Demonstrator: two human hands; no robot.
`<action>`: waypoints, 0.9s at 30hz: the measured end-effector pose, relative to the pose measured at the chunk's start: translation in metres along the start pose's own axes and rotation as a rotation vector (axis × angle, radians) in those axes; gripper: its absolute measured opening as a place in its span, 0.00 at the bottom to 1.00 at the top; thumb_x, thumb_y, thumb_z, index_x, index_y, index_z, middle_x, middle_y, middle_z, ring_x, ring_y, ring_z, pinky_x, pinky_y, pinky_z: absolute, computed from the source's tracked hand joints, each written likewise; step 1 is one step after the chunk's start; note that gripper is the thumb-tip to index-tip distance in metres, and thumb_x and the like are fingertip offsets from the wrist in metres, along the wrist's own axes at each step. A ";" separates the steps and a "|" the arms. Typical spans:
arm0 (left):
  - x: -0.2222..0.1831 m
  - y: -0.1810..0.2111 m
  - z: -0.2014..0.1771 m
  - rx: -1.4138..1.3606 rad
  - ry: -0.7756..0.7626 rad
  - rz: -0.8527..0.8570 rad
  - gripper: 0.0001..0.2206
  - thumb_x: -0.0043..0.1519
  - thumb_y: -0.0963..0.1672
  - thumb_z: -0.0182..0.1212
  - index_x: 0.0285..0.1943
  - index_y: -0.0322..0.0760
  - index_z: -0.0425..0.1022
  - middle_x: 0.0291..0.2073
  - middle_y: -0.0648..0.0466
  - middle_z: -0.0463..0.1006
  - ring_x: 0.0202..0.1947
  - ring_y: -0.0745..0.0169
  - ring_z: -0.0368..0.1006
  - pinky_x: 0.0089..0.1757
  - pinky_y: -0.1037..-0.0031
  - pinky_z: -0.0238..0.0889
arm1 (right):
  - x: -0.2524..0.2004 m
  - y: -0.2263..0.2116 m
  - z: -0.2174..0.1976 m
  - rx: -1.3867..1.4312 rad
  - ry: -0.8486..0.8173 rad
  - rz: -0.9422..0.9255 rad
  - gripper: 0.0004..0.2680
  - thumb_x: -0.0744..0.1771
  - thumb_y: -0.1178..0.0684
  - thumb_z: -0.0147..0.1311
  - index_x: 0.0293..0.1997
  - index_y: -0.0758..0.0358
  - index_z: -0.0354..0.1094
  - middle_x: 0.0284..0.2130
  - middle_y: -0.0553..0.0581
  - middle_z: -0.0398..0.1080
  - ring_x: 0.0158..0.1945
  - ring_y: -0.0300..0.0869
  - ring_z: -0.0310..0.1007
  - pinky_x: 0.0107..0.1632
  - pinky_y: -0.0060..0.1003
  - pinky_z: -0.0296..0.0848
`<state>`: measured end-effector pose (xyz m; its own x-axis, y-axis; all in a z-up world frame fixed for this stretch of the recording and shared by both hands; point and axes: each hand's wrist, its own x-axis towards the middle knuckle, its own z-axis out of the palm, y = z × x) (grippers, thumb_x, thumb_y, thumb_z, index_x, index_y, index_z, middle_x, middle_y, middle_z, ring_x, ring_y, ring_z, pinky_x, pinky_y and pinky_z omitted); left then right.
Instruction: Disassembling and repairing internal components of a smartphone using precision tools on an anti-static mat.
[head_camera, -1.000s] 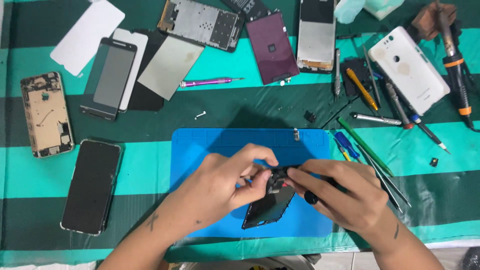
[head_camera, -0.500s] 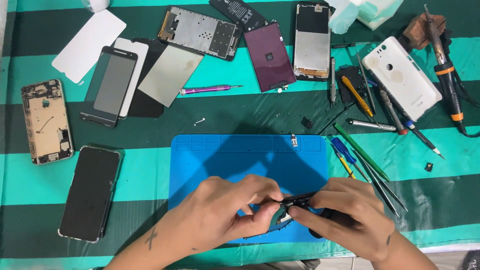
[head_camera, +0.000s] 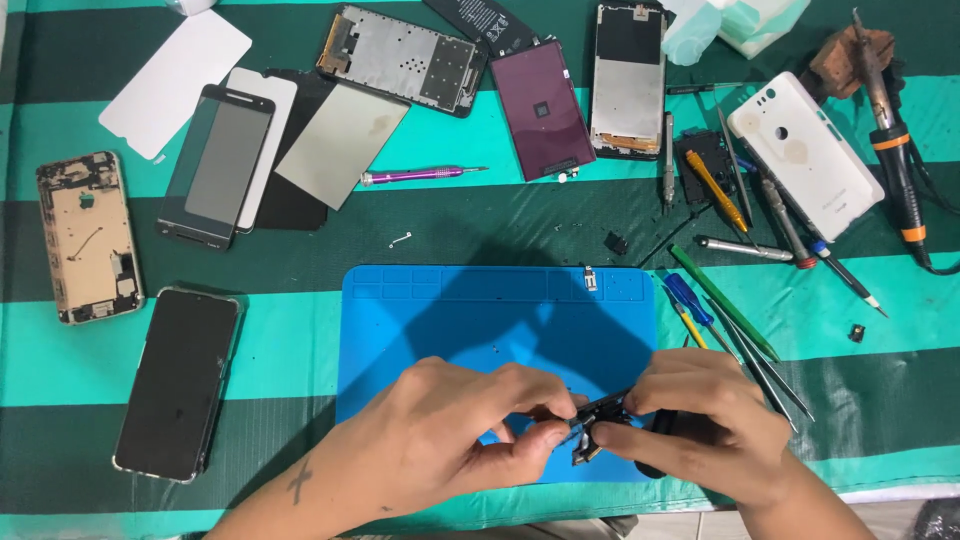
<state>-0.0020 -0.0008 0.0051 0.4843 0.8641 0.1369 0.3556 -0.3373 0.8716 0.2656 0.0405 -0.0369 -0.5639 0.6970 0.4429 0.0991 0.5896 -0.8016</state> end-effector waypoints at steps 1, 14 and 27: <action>0.000 0.000 0.000 -0.001 0.000 0.000 0.07 0.70 0.47 0.54 0.52 0.45 0.71 0.31 0.64 0.82 0.26 0.70 0.83 0.25 0.74 0.66 | 0.001 0.001 -0.001 0.000 0.000 0.001 0.14 0.59 0.60 0.72 0.40 0.60 0.68 0.23 0.51 0.71 0.21 0.42 0.67 0.28 0.37 0.62; 0.001 0.003 -0.004 -0.025 0.038 0.137 0.05 0.70 0.45 0.55 0.51 0.43 0.69 0.36 0.60 0.81 0.28 0.67 0.81 0.26 0.75 0.66 | -0.008 0.014 0.001 0.101 -0.011 -0.080 0.15 0.58 0.62 0.73 0.41 0.65 0.68 0.36 0.56 0.68 0.25 0.46 0.67 0.31 0.40 0.63; 0.000 -0.001 -0.001 -0.007 0.090 0.195 0.07 0.69 0.43 0.61 0.52 0.40 0.70 0.35 0.58 0.81 0.20 0.64 0.64 0.23 0.73 0.60 | -0.011 0.018 0.002 0.207 0.000 0.043 0.18 0.55 0.64 0.74 0.41 0.60 0.67 0.32 0.53 0.69 0.24 0.45 0.64 0.31 0.40 0.62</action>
<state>-0.0032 0.0004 0.0052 0.4695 0.8130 0.3445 0.2565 -0.4989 0.8278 0.2720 0.0422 -0.0568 -0.5630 0.7195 0.4066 -0.0477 0.4628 -0.8852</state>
